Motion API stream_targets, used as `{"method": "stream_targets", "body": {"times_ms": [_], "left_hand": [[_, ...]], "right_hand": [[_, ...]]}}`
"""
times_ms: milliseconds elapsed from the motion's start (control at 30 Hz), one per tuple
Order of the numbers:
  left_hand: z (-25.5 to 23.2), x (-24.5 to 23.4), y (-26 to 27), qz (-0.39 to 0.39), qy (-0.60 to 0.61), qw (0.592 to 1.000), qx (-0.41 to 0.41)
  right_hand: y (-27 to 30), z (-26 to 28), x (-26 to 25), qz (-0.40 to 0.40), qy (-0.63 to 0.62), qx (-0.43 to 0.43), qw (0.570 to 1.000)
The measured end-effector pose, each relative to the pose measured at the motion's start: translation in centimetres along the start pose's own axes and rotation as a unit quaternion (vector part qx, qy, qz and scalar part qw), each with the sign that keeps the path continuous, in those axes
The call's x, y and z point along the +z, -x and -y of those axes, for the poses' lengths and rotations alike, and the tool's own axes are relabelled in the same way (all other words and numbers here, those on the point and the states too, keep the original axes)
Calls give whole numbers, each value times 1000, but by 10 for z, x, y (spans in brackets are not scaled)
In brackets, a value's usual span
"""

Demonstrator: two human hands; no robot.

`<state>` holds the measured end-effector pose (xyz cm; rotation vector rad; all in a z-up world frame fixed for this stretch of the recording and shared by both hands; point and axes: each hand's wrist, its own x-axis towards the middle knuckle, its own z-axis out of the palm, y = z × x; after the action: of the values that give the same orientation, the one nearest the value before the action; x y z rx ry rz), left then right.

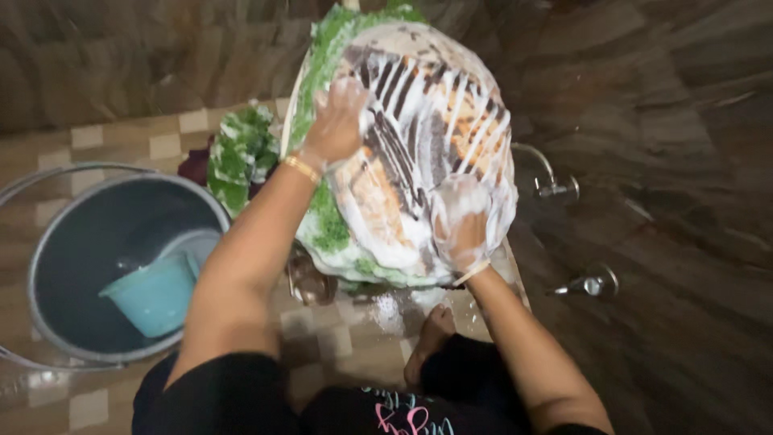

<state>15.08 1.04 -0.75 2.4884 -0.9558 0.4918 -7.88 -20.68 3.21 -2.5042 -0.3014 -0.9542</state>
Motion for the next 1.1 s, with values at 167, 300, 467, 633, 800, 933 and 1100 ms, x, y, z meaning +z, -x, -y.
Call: {"method": "stream_targets", "body": {"times_ms": [167, 300, 467, 633, 800, 933, 1100], "left_hand": [[-8, 21, -9, 14, -52, 999, -7], [-105, -2, 81, 127, 83, 983, 99], [-77, 4, 64, 89, 93, 982, 136], [33, 45, -36, -130, -51, 981, 134], [-30, 46, -23, -15, -29, 994, 100], [-118, 43, 40, 96, 89, 972, 194], [-29, 83, -60, 39, 77, 977, 196]], "right_hand": [[0, 3, 1, -19, 3, -2, 1000], [2, 2, 2, -22, 4, 4, 1000], [3, 5, 0, -41, -14, 38, 998], [0, 13, -4, -38, -12, 50, 998], [-6, 17, -9, -43, -35, 59, 997], [-1, 17, -7, -73, -62, 62, 993], [-1, 16, -9, -78, -27, 22, 996]]}}
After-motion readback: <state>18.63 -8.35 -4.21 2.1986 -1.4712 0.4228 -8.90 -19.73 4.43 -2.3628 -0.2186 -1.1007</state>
